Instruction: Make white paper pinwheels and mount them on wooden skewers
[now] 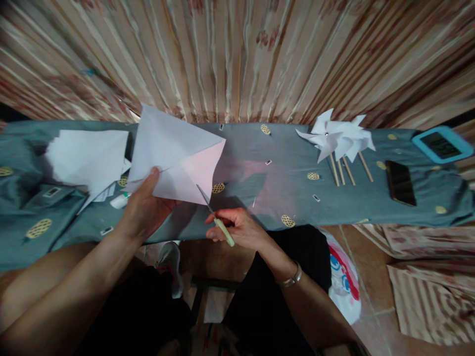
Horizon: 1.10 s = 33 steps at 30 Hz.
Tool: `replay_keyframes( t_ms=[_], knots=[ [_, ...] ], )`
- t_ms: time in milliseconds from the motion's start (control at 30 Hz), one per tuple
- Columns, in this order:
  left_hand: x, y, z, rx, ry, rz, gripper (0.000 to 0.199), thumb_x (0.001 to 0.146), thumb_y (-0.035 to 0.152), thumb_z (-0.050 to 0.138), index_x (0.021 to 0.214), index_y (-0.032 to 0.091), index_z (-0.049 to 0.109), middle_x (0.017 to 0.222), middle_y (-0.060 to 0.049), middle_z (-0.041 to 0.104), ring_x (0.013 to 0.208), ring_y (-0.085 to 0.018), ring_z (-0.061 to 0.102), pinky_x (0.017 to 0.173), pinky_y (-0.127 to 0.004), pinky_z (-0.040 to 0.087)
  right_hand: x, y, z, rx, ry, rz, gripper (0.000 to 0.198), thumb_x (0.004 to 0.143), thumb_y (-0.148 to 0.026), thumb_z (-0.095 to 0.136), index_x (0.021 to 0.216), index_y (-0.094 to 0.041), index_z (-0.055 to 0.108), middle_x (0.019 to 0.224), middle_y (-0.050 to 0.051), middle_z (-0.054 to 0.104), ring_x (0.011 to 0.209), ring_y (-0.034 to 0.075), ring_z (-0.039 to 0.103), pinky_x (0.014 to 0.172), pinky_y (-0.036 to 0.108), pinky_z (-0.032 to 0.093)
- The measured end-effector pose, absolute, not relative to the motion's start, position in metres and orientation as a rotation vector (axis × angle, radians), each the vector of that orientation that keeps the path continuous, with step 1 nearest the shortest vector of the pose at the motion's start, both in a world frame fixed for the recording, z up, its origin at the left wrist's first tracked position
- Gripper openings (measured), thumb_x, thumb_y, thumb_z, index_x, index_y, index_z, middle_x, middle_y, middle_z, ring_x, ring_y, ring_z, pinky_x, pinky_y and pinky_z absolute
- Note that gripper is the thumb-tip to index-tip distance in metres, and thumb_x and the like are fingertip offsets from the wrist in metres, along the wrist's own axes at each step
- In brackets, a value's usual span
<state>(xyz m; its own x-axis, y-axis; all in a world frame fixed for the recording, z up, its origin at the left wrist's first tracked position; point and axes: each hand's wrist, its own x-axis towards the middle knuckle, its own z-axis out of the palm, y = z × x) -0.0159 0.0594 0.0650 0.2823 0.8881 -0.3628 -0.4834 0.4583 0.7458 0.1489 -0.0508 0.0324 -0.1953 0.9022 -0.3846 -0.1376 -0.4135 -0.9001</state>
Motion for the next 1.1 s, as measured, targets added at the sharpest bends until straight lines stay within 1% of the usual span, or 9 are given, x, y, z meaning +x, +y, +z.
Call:
replay_keyframes(
  t_ms=[167, 300, 500, 567, 700, 833, 967, 1100],
  knots=[
    [-0.0143, 0.0532, 0.0635, 0.552, 0.861, 0.923, 0.019, 0.089, 0.033, 0.056, 0.096, 0.018, 0.065, 0.089, -0.004, 0.068, 0.070, -0.016, 0.064, 0.059, -0.026, 0.052, 0.1512, -0.0512, 0.0308, -1.290, -1.059, 1.668, 0.043, 0.069, -0.046, 0.077, 0.095, -0.013, 0.065, 0.067, -0.001, 0.065, 0.057, 0.007, 0.058, 0.054, 0.019, 0.045],
    [-0.0140, 0.0514, 0.0640, 0.539, 0.882, 0.910, 0.019, 0.090, 0.032, 0.055, 0.099, 0.017, 0.063, 0.088, -0.003, 0.067, 0.068, -0.014, 0.062, 0.055, -0.025, 0.052, 0.1522, -0.0513, 0.0298, -1.299, -1.078, 1.663, 0.047, 0.069, -0.049, 0.076, 0.096, -0.012, 0.066, 0.067, 0.000, 0.064, 0.058, 0.008, 0.058, 0.053, 0.019, 0.044],
    [-0.0145, 0.0527, 0.0625, 0.563, 0.889, 0.904, 0.023, 0.090, 0.033, 0.054, 0.106, 0.017, 0.060, 0.096, -0.005, 0.068, 0.077, -0.016, 0.063, 0.064, -0.027, 0.055, 0.1504, -0.0506, 0.0307, -1.310, -1.056, 1.679, 0.046, 0.069, -0.050, 0.076, 0.095, -0.013, 0.064, 0.067, -0.001, 0.065, 0.057, 0.009, 0.060, 0.054, 0.021, 0.049],
    [-0.0147, 0.0531, 0.0611, 0.553, 0.879, 0.915, 0.024, 0.090, 0.034, 0.055, 0.106, 0.016, 0.061, 0.096, -0.006, 0.068, 0.078, -0.017, 0.064, 0.066, -0.028, 0.055, 0.1498, -0.0503, 0.0306, -1.306, -1.030, 1.690, 0.048, 0.067, -0.051, 0.077, 0.094, -0.013, 0.065, 0.066, -0.001, 0.065, 0.057, 0.009, 0.060, 0.054, 0.021, 0.049],
    [-0.0153, 0.0536, 0.0593, 0.533, 0.849, 0.938, 0.021, 0.088, 0.032, 0.060, 0.101, 0.016, 0.062, 0.093, -0.006, 0.069, 0.076, -0.017, 0.063, 0.065, -0.027, 0.055, 0.1487, -0.0496, 0.0299, -1.304, -0.970, 1.710, 0.050, 0.062, -0.052, 0.080, 0.091, -0.014, 0.065, 0.064, -0.002, 0.064, 0.055, 0.008, 0.059, 0.052, 0.020, 0.047],
    [-0.0157, 0.0538, 0.0587, 0.531, 0.821, 0.942, 0.025, 0.085, 0.033, 0.064, 0.102, 0.016, 0.061, 0.092, -0.006, 0.069, 0.078, -0.017, 0.064, 0.066, -0.026, 0.056, 0.1482, -0.0494, 0.0300, -1.311, -0.944, 1.718, 0.049, 0.062, -0.051, 0.080, 0.090, -0.013, 0.065, 0.063, -0.002, 0.063, 0.054, 0.008, 0.058, 0.051, 0.020, 0.046],
    [-0.0149, 0.0522, 0.0586, 0.563, 0.855, 0.912, 0.024, 0.086, 0.035, 0.061, 0.102, 0.016, 0.062, 0.096, -0.007, 0.068, 0.077, -0.018, 0.064, 0.063, -0.028, 0.055, 0.1493, -0.0491, 0.0306, -1.320, -0.962, 1.703, 0.048, 0.064, -0.048, 0.080, 0.092, -0.013, 0.065, 0.063, -0.002, 0.063, 0.053, 0.008, 0.058, 0.050, 0.020, 0.045],
    [-0.0135, 0.0491, 0.0583, 0.574, 0.868, 0.877, 0.023, 0.088, 0.033, 0.059, 0.105, 0.017, 0.062, 0.100, -0.007, 0.066, 0.077, -0.017, 0.063, 0.057, -0.026, 0.052, 0.1496, -0.0486, 0.0312, -1.332, -0.965, 1.697, 0.052, 0.061, -0.048, 0.082, 0.093, -0.012, 0.065, 0.064, -0.001, 0.064, 0.056, 0.009, 0.059, 0.051, 0.019, 0.045]
  ],
)
